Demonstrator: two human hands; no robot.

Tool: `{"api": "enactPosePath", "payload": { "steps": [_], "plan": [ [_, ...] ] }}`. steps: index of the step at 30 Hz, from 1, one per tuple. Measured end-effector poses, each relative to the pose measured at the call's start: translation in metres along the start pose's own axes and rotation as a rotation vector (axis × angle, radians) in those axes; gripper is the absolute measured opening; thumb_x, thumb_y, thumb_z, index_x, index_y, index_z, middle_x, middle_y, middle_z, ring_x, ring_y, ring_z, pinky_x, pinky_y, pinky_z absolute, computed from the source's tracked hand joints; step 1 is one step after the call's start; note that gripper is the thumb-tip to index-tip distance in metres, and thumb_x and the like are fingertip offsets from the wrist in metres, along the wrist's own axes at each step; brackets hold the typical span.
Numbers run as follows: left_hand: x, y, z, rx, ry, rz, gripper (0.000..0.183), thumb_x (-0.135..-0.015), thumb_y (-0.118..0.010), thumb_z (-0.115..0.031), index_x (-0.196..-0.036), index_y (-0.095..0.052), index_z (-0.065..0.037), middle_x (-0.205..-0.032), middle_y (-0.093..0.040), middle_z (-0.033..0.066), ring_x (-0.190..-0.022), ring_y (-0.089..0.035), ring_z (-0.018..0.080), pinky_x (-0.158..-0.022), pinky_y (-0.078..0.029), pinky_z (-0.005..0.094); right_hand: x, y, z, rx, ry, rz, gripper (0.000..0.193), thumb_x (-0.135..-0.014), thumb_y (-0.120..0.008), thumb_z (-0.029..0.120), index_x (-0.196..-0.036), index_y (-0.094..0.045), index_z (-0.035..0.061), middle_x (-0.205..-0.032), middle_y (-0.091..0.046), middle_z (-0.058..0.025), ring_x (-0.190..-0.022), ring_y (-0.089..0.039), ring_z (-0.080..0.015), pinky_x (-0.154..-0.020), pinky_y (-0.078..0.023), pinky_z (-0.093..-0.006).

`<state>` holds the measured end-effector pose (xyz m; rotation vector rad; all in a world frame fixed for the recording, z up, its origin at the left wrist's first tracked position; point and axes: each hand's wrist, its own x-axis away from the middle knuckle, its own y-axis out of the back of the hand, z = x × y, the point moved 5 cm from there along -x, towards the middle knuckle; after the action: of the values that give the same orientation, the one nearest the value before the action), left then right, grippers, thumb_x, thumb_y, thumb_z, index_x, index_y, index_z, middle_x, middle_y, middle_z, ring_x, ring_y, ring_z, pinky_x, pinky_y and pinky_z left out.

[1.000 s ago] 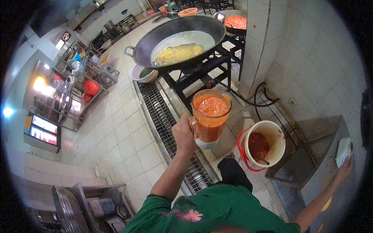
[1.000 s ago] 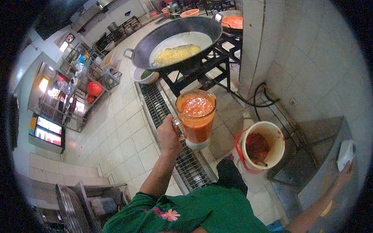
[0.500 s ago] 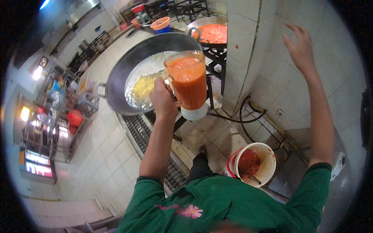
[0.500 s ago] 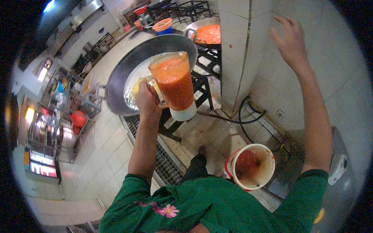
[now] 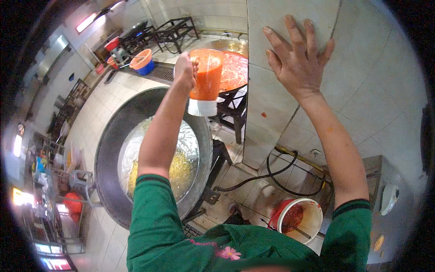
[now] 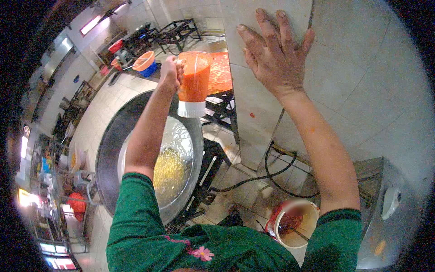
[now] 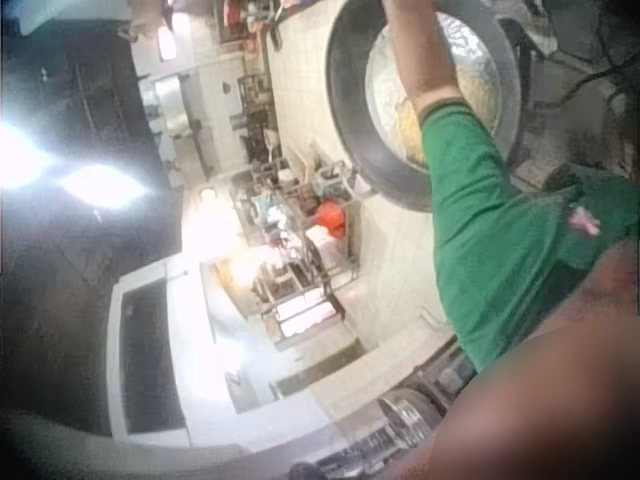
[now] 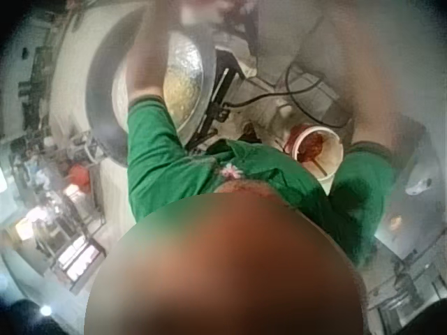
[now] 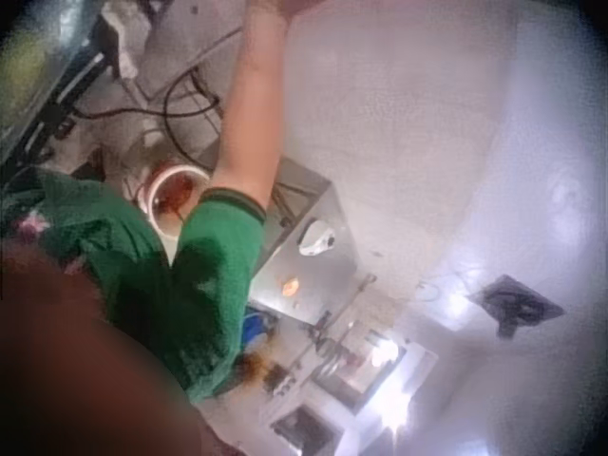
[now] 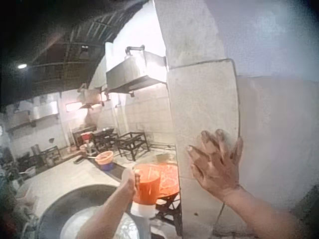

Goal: The person scoops red chilies from a bucket into a blender jar, secures the lid, blends the contents, and pours the resulting puree into a large wok. This cycle is repeated multiple times to process a larger quantity of chilies.

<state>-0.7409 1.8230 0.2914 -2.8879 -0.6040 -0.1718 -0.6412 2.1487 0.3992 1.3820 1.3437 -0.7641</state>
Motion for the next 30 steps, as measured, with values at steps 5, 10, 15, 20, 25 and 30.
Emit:
{"api": "enactPosePath", "payload": {
  "steps": [5, 10, 15, 20, 25, 30],
  "plan": [
    [-0.15, -0.059, 0.011, -0.683, -0.021, 0.035, 0.03, -0.091, -0.05, -0.026, -0.063, -0.049, -0.014, -0.052, -0.041, 0.002, -0.04, -0.034, 0.0147, -0.038, -0.023, 0.0347, 0.003, -0.011, -0.001, 0.043, -0.014, 0.003, 0.047, -0.086, -0.066, 0.05, -0.133, -0.059, 0.049, -0.156, -0.039, 0.0057, -0.149, -0.026, -0.0249, -0.122, 0.007, -0.0578],
    [-0.245, -0.116, 0.027, -1.387, -0.079, 0.165, 0.025, -0.086, -0.053, -0.021, -0.064, -0.058, -0.009, -0.055, -0.051, 0.0082, -0.049, -0.047, 0.0214, -0.043, -0.032, 0.0422, 0.003, -0.018, 0.003, 0.065, 0.024, -0.019, 0.045, -0.086, -0.066, 0.048, -0.131, -0.062, 0.046, -0.153, -0.043, 0.0002, -0.148, -0.028, -0.0294, -0.123, 0.008, -0.0561],
    [-0.248, -0.152, 0.051, -1.749, -0.26, 0.151, 0.029, -0.084, -0.06, -0.018, -0.107, -0.075, -0.009, -0.109, -0.073, 0.0118, -0.1, -0.069, 0.0284, -0.079, -0.055, 0.0428, 0.006, -0.023, 0.002, 0.075, 0.042, -0.041, 0.043, -0.086, -0.065, 0.049, -0.129, -0.064, 0.045, -0.151, -0.045, -0.0037, -0.147, -0.029, -0.0325, -0.123, 0.007, -0.0563],
    [-0.22, -0.15, 0.085, -1.839, -0.268, 0.151, 0.036, -0.088, -0.061, -0.015, -0.122, -0.071, -0.01, -0.13, -0.067, 0.0133, -0.122, -0.064, 0.0295, -0.094, -0.055, 0.0426, 0.006, -0.023, 0.001, 0.113, 0.055, -0.058, 0.041, -0.088, -0.062, 0.049, -0.129, -0.064, 0.0454, -0.151, -0.046, -0.0033, -0.146, -0.031, -0.0324, -0.123, 0.006, -0.0568],
    [-0.232, -0.108, 0.07, -1.646, -0.449, -0.051, 0.035, -0.088, -0.06, -0.031, -0.109, -0.075, -0.007, -0.115, -0.072, 0.0174, -0.107, -0.07, 0.034, -0.089, -0.057, 0.0438, 0.004, -0.017, 0.003, 0.074, 0.026, -0.018, 0.043, -0.087, -0.062, 0.047, -0.13, -0.063, 0.0451, -0.152, -0.045, 0.0, -0.146, -0.032, -0.0296, -0.122, 0.005, -0.0577],
    [-0.223, -0.004, 0.0, -1.115, -0.313, 0.109, 0.044, -0.087, -0.066, -0.045, -0.089, -0.071, -0.001, -0.087, -0.07, 0.0062, -0.071, -0.061, 0.0164, -0.06, -0.046, 0.0378, 0.008, -0.012, 0.001, -0.027, -0.002, -0.019, 0.044, -0.086, -0.064, 0.044, -0.129, -0.063, 0.0418, -0.152, -0.046, 0.0029, -0.145, -0.034, -0.0258, -0.118, 0.003, -0.065]
  ]
}}
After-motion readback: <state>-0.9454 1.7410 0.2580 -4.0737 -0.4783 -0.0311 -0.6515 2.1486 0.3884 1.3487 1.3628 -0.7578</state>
